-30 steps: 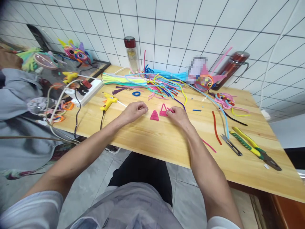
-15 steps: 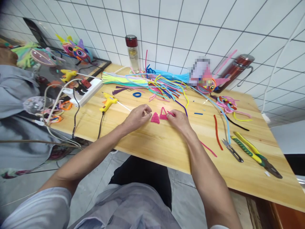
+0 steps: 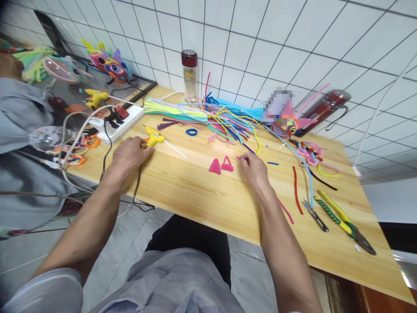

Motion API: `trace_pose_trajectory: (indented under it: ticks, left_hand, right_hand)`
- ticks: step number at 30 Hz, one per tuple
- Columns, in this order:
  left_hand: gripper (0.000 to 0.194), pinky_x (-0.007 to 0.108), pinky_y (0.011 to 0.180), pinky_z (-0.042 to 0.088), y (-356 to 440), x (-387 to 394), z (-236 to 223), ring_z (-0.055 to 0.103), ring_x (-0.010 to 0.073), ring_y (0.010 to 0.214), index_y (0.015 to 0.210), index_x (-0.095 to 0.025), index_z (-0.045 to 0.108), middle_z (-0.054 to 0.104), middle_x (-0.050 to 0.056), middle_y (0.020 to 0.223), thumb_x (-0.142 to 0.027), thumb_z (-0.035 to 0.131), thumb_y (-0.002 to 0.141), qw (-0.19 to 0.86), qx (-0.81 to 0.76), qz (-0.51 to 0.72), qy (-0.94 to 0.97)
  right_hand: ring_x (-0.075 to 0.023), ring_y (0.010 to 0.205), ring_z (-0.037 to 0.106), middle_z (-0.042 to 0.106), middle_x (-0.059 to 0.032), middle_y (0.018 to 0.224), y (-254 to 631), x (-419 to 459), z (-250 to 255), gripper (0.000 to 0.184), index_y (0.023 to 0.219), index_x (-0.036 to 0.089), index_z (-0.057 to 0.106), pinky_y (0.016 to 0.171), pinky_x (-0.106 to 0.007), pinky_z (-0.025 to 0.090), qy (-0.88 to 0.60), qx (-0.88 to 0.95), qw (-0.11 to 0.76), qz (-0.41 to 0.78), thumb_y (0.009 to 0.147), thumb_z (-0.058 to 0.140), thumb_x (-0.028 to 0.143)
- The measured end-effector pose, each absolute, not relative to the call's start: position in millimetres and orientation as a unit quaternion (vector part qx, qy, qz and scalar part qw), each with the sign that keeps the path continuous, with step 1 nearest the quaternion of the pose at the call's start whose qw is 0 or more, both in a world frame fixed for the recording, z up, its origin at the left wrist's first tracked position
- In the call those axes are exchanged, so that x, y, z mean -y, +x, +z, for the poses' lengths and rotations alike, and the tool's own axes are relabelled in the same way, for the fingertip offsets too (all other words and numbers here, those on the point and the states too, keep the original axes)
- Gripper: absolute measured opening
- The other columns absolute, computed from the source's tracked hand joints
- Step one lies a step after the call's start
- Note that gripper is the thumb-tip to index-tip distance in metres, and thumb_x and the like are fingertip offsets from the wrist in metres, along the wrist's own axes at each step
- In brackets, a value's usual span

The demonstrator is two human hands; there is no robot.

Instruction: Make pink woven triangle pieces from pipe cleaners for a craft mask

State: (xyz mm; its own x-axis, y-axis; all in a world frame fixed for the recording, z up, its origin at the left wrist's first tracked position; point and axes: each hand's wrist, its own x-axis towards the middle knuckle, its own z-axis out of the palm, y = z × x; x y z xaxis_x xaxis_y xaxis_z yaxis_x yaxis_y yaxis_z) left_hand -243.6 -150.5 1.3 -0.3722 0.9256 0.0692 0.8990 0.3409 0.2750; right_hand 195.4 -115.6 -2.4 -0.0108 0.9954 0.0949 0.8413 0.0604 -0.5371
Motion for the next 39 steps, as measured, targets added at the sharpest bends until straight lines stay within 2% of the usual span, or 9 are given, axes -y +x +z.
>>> trace_pose_trajectory:
  ticks: [5, 10, 16, 21, 24, 26, 31, 34, 39]
  left_hand:
    - [0.017, 0.053, 0.099, 0.055, -245.4, 143.5, -7.1, 0.069, 0.0417, 0.112, 0.094, -0.023, 0.07, 0.074, 0.019, 0.11, -0.039, 0.068, 0.09, 0.054, -0.815, 0.15, 0.558]
    - [0.016, 0.043, 0.095, 0.054, -243.5, 151.3, 5.7, 0.065, 0.0329, 0.105, 0.089, -0.026, 0.062, 0.072, 0.01, 0.099, -0.041, 0.067, 0.092, 0.072, -0.777, 0.255, 0.57]
    - [0.018, 0.038, 0.086, 0.052, -187.8, 177.3, 23.6, 0.063, 0.0243, 0.087, 0.094, -0.024, 0.066, 0.069, 0.006, 0.096, -0.042, 0.067, 0.097, 0.13, -0.656, 0.34, 0.661]
    - [0.012, 0.037, 0.084, 0.053, -105.9, 207.6, 9.7, 0.065, 0.0249, 0.091, 0.09, -0.024, 0.065, 0.069, 0.008, 0.094, -0.031, 0.071, 0.098, 0.177, -0.537, 0.333, 0.755]
    - [0.009, 0.037, 0.086, 0.056, -72.1, 220.6, 1.4, 0.068, 0.0252, 0.094, 0.098, -0.022, 0.067, 0.07, 0.008, 0.097, -0.03, 0.07, 0.101, 0.191, -0.487, 0.364, 0.771]
    - [0.008, 0.037, 0.086, 0.056, -56.5, 223.9, -0.7, 0.069, 0.0245, 0.094, 0.101, -0.022, 0.067, 0.07, 0.007, 0.096, -0.03, 0.07, 0.102, 0.191, -0.474, 0.395, 0.763]
    - [0.008, 0.036, 0.086, 0.058, -21.3, 220.9, -2.7, 0.071, 0.023, 0.093, 0.101, -0.022, 0.067, 0.072, 0.006, 0.097, -0.028, 0.074, 0.101, 0.188, -0.48, 0.443, 0.733]
    - [0.011, 0.04, 0.087, 0.06, -1.3, 221.4, -5.1, 0.073, 0.026, 0.097, 0.104, -0.021, 0.069, 0.075, 0.008, 0.1, -0.03, 0.074, 0.102, 0.179, -0.472, 0.423, 0.752]
    - [0.012, 0.045, 0.101, 0.059, 3.3, 218.0, -0.3, 0.074, 0.0292, 0.115, 0.11, -0.021, 0.072, 0.08, 0.012, 0.119, -0.031, 0.074, 0.103, 0.173, -0.41, 0.399, 0.802]
  right_hand:
    - [-0.0326, 0.103, 0.074, 0.081, -0.0138, 0.107, 200.8, 112.4, -3.3, 0.02, 0.098, 0.023, 0.081, 0.095, -0.046, 0.056, -0.655, 0.707, 0.234, 0.127, 0.088, 0.064, 0.027]
    - [-0.0362, 0.112, 0.075, 0.081, -0.0189, 0.115, 199.3, 112.1, -4.4, 0.026, 0.107, 0.019, 0.082, 0.107, -0.053, 0.056, -0.644, 0.706, 0.274, 0.11, 0.088, 0.068, 0.03]
    - [-0.0323, 0.101, 0.076, 0.084, -0.0153, 0.11, 202.9, 116.9, 15.1, 0.021, 0.1, 0.021, 0.081, 0.1, -0.05, 0.057, -0.647, 0.697, 0.284, 0.126, 0.087, 0.068, 0.03]
    - [-0.028, 0.086, 0.073, 0.083, -0.0097, 0.095, 216.4, 134.4, 44.4, 0.022, 0.096, 0.021, 0.083, 0.085, -0.044, 0.055, -0.664, 0.666, 0.29, 0.176, 0.086, 0.071, 0.037]
    - [-0.0265, 0.084, 0.073, 0.082, -0.0075, 0.092, 225.6, 156.0, 51.4, 0.024, 0.095, 0.021, 0.083, 0.083, -0.042, 0.055, -0.655, 0.644, 0.324, 0.225, 0.086, 0.073, 0.041]
    - [-0.0267, 0.086, 0.073, 0.083, -0.0069, 0.095, 227.3, 175.0, 48.8, 0.029, 0.098, 0.022, 0.082, 0.086, -0.043, 0.056, -0.63, 0.635, 0.34, 0.289, 0.084, 0.079, 0.048]
    - [-0.0285, 0.106, 0.077, 0.083, -0.0072, 0.126, 198.9, 220.6, 28.0, 0.055, 0.122, 0.03, 0.08, 0.1, -0.045, 0.061, -0.516, 0.586, 0.403, 0.478, 0.078, 0.096, 0.058]
    - [-0.0323, 0.124, 0.076, 0.082, -0.0077, 0.134, 166.2, 233.3, 15.6, 0.06, 0.119, 0.03, 0.081, 0.111, -0.046, 0.06, -0.441, 0.507, 0.501, 0.545, 0.077, 0.093, 0.071]
    - [-0.0301, 0.117, 0.08, 0.087, -0.0074, 0.114, 139.9, 229.3, 8.9, 0.05, 0.114, 0.026, 0.082, 0.106, -0.045, 0.063, -0.436, 0.361, 0.608, 0.557, 0.086, 0.087, 0.066]
